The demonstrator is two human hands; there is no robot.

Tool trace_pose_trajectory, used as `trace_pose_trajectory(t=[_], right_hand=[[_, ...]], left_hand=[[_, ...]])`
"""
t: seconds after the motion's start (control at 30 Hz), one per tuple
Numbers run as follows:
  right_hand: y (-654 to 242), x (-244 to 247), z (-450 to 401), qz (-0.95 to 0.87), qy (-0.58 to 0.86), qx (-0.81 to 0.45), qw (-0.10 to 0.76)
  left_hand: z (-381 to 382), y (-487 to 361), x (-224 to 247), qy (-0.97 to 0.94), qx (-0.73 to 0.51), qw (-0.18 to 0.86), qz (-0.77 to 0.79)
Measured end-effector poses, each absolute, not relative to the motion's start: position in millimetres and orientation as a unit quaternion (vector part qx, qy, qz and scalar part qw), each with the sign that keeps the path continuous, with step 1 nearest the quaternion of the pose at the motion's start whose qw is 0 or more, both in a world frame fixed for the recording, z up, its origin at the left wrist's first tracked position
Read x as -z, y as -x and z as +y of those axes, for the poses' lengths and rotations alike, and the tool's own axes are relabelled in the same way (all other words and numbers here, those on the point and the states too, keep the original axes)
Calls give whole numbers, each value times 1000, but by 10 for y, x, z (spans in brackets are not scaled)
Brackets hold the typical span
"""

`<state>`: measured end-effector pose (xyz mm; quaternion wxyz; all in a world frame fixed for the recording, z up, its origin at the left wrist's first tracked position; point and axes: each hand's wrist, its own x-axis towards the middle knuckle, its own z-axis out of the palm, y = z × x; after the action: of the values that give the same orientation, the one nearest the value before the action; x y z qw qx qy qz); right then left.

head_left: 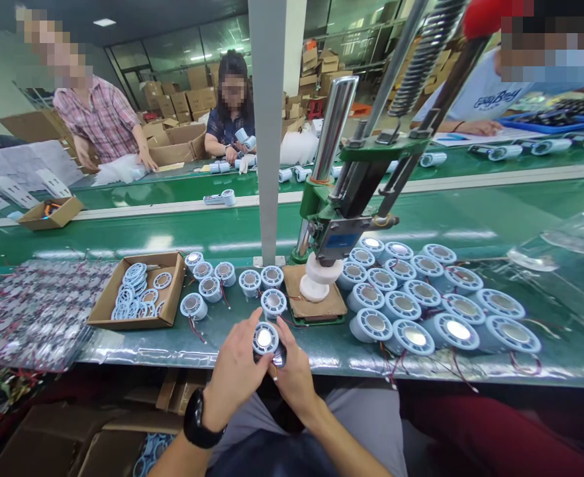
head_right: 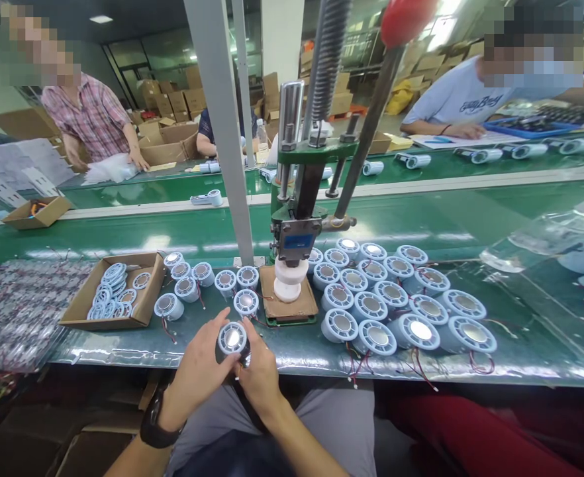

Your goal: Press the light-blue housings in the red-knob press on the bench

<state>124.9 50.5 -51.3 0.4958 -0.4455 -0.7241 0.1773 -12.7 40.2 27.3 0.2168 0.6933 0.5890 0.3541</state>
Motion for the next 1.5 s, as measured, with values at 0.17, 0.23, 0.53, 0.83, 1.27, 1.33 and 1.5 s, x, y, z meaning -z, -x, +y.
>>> trace_pose_trajectory(t=[0.17, 0.23, 0.53, 0.83, 1.27, 1.33, 1.5], right_hand=[[-1251, 449, 499, -720, 452, -225, 476], [-1254, 421, 495, -718, 451, -237, 474], [-1285, 507, 538, -766, 419, -186, 452], [-2075, -670, 582, -852, 380, -130, 336], [-2649, -3432, 2527, -708, 427, -97, 554], [-2653, -3354, 2631, -714, 391, -136, 564], [-2682, -3252, 2649, -694, 333, -174, 614]], left_hand=[[346, 98, -212, -671, -384, 220, 595], [321, 85, -174, -660, -388, 221, 605], [278, 33, -20, -610, -423, 245, 624], [369, 63, -26, -588, -434, 301, 612], [1626, -707, -612, -633, -463, 385, 487], [1705, -795, -579, -623, -471, 435, 449], [1764, -836, -567, -634, -444, 467, 428]])
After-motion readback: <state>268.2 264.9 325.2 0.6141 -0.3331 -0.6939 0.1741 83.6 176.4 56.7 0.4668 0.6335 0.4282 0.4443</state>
